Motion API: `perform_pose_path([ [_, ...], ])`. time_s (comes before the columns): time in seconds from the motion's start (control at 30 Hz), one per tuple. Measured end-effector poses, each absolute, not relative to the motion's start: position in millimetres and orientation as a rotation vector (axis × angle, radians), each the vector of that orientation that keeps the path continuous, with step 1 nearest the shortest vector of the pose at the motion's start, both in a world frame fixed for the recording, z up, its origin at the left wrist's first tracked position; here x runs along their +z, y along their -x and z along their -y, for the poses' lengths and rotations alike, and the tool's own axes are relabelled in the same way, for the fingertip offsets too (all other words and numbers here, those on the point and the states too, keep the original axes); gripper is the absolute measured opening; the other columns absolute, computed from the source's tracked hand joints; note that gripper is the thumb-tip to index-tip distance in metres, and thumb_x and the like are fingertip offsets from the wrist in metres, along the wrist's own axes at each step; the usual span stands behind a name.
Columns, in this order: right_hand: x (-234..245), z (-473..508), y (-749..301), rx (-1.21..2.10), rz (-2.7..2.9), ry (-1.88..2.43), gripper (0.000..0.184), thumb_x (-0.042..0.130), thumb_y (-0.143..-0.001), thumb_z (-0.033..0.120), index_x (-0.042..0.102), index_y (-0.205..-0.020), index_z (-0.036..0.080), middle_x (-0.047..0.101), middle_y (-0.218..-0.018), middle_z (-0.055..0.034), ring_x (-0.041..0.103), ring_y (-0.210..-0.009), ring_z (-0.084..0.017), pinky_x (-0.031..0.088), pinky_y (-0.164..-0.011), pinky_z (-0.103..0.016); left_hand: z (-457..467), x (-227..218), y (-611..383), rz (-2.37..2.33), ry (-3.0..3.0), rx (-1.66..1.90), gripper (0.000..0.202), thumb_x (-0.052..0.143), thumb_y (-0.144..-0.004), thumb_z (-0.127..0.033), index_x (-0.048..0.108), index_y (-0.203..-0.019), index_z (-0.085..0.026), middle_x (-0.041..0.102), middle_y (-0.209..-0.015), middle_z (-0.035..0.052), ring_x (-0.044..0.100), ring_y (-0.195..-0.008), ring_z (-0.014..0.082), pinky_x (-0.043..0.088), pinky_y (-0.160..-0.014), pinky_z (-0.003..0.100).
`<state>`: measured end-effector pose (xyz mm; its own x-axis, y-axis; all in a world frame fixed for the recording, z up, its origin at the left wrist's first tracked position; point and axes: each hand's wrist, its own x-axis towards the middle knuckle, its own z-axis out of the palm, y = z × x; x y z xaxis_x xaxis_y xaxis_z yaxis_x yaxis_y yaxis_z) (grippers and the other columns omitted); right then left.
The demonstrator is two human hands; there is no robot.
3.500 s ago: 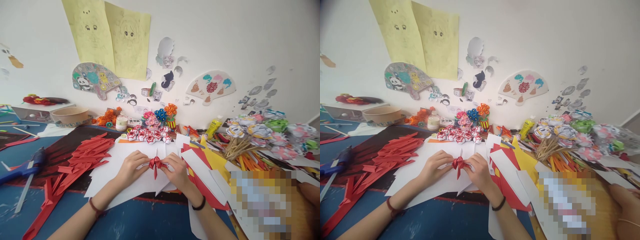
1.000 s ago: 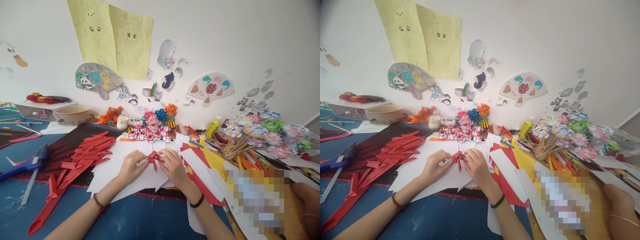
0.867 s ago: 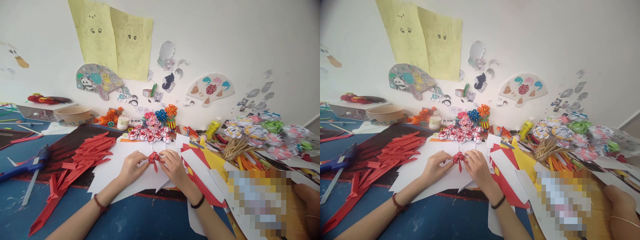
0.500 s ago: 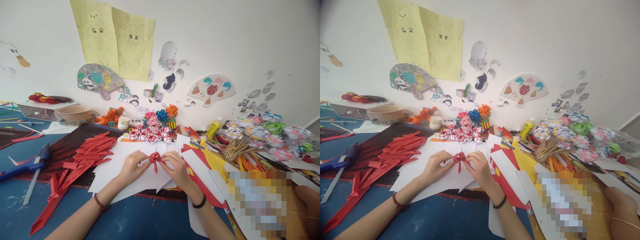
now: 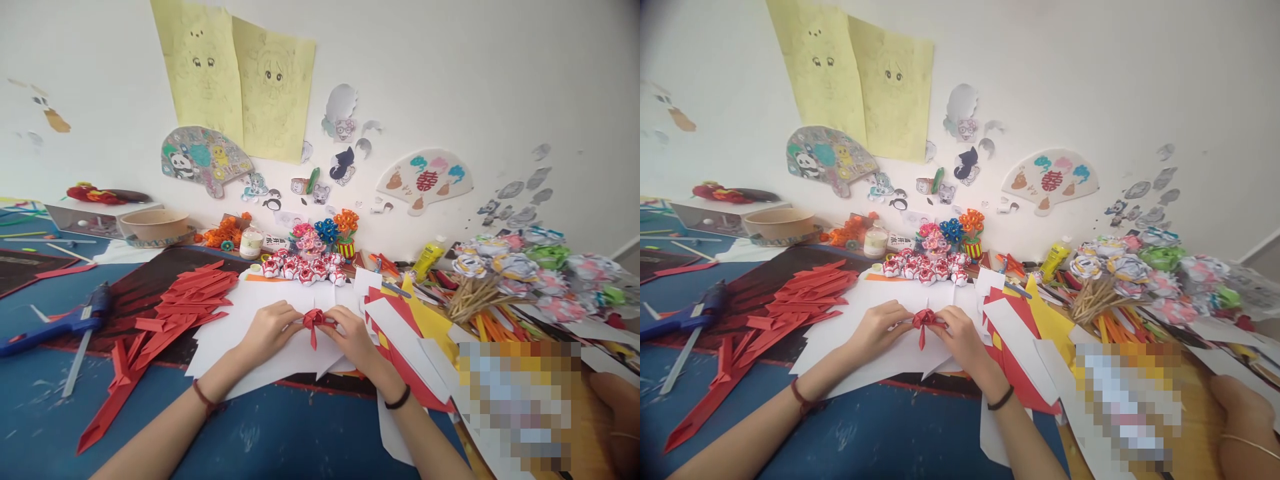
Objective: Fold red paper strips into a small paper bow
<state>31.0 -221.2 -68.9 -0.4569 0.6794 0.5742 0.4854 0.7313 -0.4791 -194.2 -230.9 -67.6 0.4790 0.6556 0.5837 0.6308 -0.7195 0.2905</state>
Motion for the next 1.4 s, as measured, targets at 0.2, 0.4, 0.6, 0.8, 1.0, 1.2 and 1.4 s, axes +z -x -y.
perform_pose_path([
  [0.2, -75.3, 222.0, -30.9, 0.273, 2.168, 0.928, 0.009, 0.061, -0.088, 0.028, 0.064, -0.091, 0.02, 0.067, -0.082, -0.003, 0.063, -0.076, -0.018, 0.047, -0.068, -0.029, 231.2, -68.3, 193.6, -1.187, -2.784, 0.955, 0.024, 0.042, -0.095, -0.025, 0.063, -0.087, -0.017, 0.059, -0.074, 0.0046, 0.05, -0.072, 0.0171, 0.037, -0.063, 0.028],
  [0.4, -75.0, 225.9, -30.4, 0.198, 2.076, 0.879, 0.01, 0.061, -0.088, 0.027, 0.068, -0.087, 0.02, 0.069, -0.075, -0.0023, 0.063, -0.067, -0.016, 0.045, -0.062, -0.026, 236.0, -64.7, 191.4, -1.066, -2.662, 1.026, 0.02, 0.045, -0.094, -0.025, 0.064, -0.094, -0.018, 0.061, -0.079, 0.0052, 0.051, -0.076, 0.0168, 0.039, -0.067, 0.027],
  [0.6, -70.7, 229.7, -28.9, 0.172, 2.031, 0.872, 0.01, 0.062, -0.086, 0.023, 0.069, -0.08, 0.02, 0.069, -0.071, -0.0021, 0.062, -0.061, -0.015, 0.045, -0.058, -0.026, 241.2, -64.1, 190.0, -1.075, -2.644, 1.054, 0.02, 0.047, -0.094, -0.026, 0.065, -0.093, -0.018, 0.06, -0.074, 0.0035, 0.05, -0.072, 0.0155, 0.038, -0.064, 0.026],
  [0.8, -71.5, 225.7, -30.6, 0.283, 1.968, 0.846, 0.016, 0.055, -0.085, 0.013, 0.065, -0.075, 0.02, 0.067, -0.068, -0.0008, 0.061, -0.061, -0.015, 0.047, -0.058, -0.025, 253.4, -61.9, 178.1, -1.107, -2.951, 1.056, 0.03, 0.038, -0.096, -0.02, 0.059, -0.074, -0.017, 0.055, -0.066, 0.0036, 0.045, -0.065, 0.0156, 0.035, -0.058, 0.028],
  [1.0, -72.1, 224.5, -31.2, 0.314, 1.96, 0.836, 0.022, 0.048, -0.081, 0.008, 0.063, -0.071, 0.02, 0.064, -0.066, 0.0, 0.061, -0.061, -0.014, 0.047, -0.057, -0.024, 260.2, -61.4, 172.7, -1.085, -3.092, 1.083, 0.03, 0.039, -0.095, -0.017, 0.054, -0.069, -0.017, 0.052, -0.064, 0.0025, 0.042, -0.062, 0.0148, 0.032, -0.055, 0.029],
  [1.2, -72.2, 225.3, -32.5, 0.278, 1.969, 0.873, 0.023, 0.049, -0.079, 0.004, 0.064, -0.07, 0.02, 0.067, -0.065, -0.0002, 0.064, -0.059, -0.015, 0.049, -0.056, -0.024, 256.2, -63.9, 174.0, -1.127, -2.982, 1.037, 0.031, 0.038, -0.096, -0.019, 0.056, -0.072, -0.017, 0.053, -0.066, 0.0029, 0.045, -0.065, 0.0151, 0.035, -0.058, 0.027],
  [1.4, -71.5, 229.7, -31.1, 0.248, 1.953, 0.889, 0.024, 0.048, -0.079, 0.004, 0.065, -0.069, 0.019, 0.068, -0.065, -0.0016, 0.066, -0.06, -0.016, 0.051, -0.055, -0.024, 251.1, -67.4, 175.5, -1.163, -2.842, 1.107, 0.028, 0.04, -0.096, -0.022, 0.062, -0.079, -0.016, 0.055, -0.068, 0.004, 0.046, -0.066, 0.0159, 0.036, -0.06, 0.028],
])
